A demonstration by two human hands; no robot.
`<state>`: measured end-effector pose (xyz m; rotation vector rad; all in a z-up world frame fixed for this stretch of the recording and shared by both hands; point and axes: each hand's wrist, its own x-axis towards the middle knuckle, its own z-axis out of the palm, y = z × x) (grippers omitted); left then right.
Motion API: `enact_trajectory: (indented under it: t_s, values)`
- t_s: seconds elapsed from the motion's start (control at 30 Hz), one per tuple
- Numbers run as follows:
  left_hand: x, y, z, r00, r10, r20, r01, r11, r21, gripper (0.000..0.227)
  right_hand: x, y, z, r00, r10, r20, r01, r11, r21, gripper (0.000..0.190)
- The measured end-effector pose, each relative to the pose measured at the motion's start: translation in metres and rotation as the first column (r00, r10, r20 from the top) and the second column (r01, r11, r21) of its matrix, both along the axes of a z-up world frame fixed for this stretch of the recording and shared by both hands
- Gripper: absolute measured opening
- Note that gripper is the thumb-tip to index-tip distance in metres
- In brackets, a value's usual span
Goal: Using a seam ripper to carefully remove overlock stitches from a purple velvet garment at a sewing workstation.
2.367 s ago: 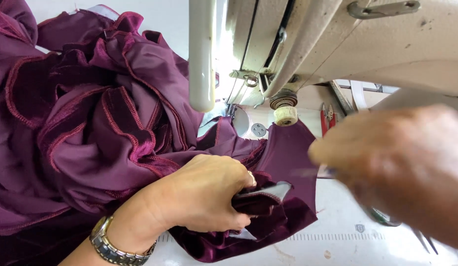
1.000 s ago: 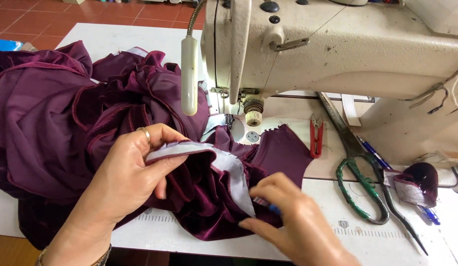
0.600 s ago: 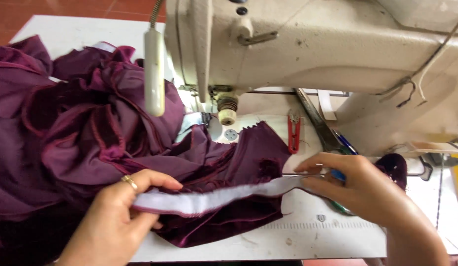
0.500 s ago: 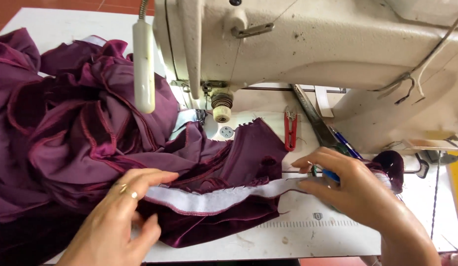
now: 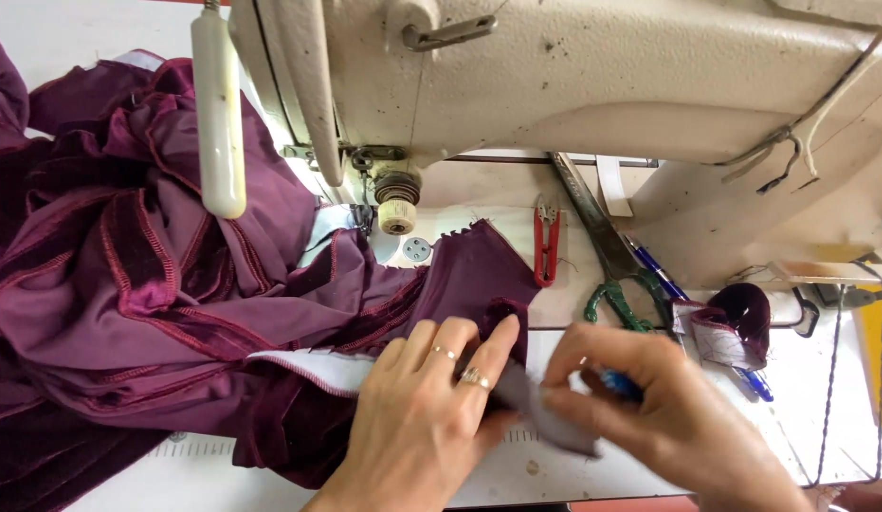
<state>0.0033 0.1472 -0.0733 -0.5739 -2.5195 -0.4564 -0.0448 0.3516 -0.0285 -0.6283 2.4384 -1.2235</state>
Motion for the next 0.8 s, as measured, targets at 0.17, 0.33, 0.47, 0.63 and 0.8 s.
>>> enact_trajectory:
  t_s: [0.17, 0.33, 0.47, 0.63, 0.8]
  values:
    - [-0.006, -0.003, -0.003, 0.998, -0.055, 0.042, 0.037, 0.935, 0.354, 0.021, -0.001, -0.017, 0.008, 0.984, 0.144, -0.108, -0.16, 0.975, -0.152, 0.017]
    - [-0.002, -0.023, 0.001, 0.953, -0.151, 0.264, -0.094, 0.68, 0.728, 0.019, -0.006, -0.013, -0.003, 0.919, -0.392, -0.03, 0.393, 0.918, 0.049, 0.018]
    - [0.003, -0.028, 0.005, 0.889, -0.207, 0.409, -0.274, 0.476, 0.836, 0.028, 0.001, -0.033, -0.009, 0.984, -0.163, -0.074, 0.162, 0.987, -0.025, 0.034]
    - [0.009, -0.032, 0.011, 0.925, -0.172, 0.338, -0.145, 0.664, 0.734, 0.033, 0.007, -0.054, -0.022, 0.977, -0.053, -0.207, 0.044, 0.998, -0.043, 0.038]
    - [0.014, -0.038, 0.014, 0.959, -0.035, 0.281, -0.176, 0.703, 0.689, 0.024, 0.004, -0.051, -0.02, 0.972, -0.191, -0.135, 0.191, 0.982, -0.013, 0.008]
